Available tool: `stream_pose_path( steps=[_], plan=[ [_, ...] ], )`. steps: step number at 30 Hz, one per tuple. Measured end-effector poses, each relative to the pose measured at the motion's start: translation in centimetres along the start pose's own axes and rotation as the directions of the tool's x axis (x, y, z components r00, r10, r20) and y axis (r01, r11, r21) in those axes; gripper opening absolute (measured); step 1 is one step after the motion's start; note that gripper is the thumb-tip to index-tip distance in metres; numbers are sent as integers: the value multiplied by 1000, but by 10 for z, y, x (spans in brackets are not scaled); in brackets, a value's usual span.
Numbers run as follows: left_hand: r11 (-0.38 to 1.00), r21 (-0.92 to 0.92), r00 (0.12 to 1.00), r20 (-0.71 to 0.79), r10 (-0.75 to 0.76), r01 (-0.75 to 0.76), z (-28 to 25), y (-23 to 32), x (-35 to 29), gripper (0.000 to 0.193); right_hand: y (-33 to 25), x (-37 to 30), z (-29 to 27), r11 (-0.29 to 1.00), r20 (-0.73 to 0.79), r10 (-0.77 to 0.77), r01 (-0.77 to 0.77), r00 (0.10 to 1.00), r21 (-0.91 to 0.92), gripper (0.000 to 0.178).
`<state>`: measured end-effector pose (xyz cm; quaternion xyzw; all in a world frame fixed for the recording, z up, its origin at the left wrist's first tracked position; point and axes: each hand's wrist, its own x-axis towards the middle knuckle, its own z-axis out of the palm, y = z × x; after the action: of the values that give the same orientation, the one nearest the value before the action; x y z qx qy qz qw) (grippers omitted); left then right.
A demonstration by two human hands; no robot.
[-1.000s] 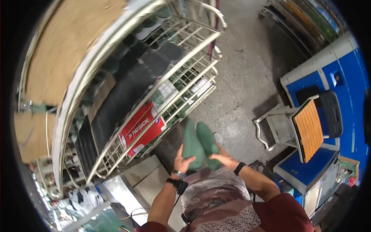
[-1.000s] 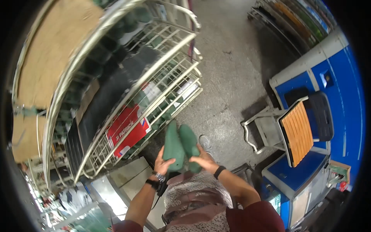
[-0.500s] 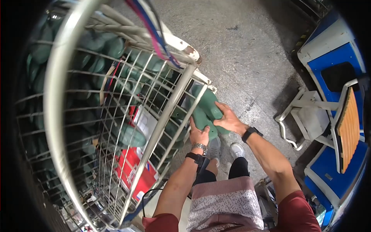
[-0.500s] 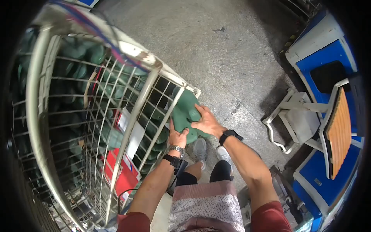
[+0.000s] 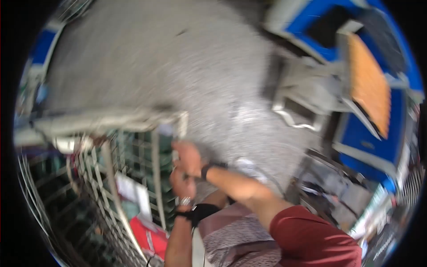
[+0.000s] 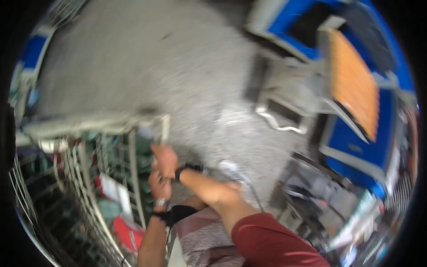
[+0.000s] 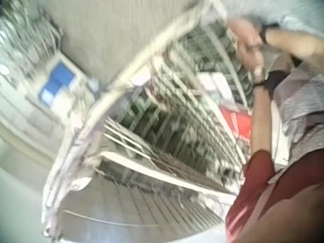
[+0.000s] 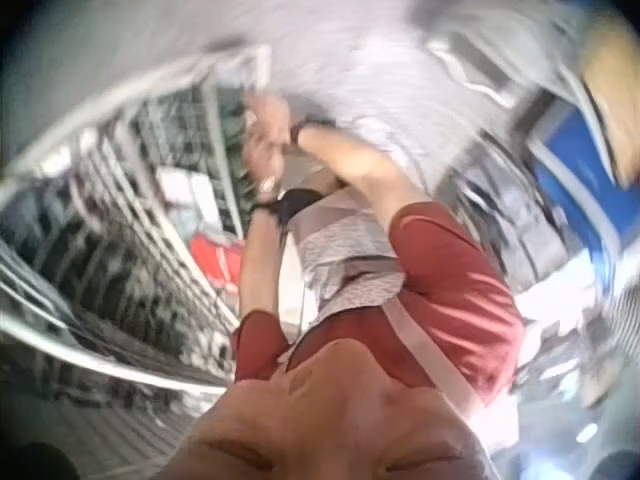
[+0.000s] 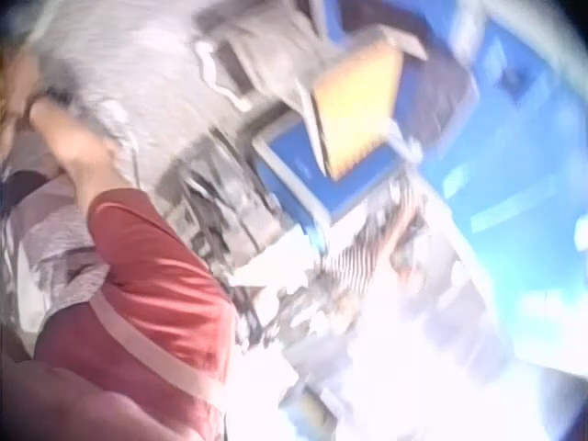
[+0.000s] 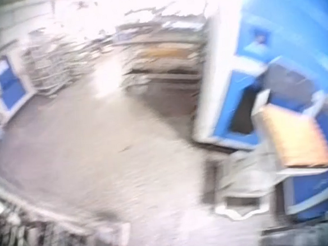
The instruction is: Placing shoe uppers onto shoe lasts and coordinating assembly steps at a workstation.
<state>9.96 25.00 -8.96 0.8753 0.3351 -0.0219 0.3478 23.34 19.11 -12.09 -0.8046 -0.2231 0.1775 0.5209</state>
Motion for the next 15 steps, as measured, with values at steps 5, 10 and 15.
stream_pose_path(
  steps=[5,10,15],
  plan=[
    [989,-61,937,332,-110,138,-44,59,-103,63,-34,-222,-238,684,-6,706,-683,709,-257,62],
    [997,-29,785,615,73,-69,-93,148,-152,44,-144,-424,-409,445,-327,849,-895,415,19,49],
    [983,-96,716,674,181,-158,-102,223,-163,31,-208,-580,-550,609,-967,249,-766,-62,206,31]
  ],
)
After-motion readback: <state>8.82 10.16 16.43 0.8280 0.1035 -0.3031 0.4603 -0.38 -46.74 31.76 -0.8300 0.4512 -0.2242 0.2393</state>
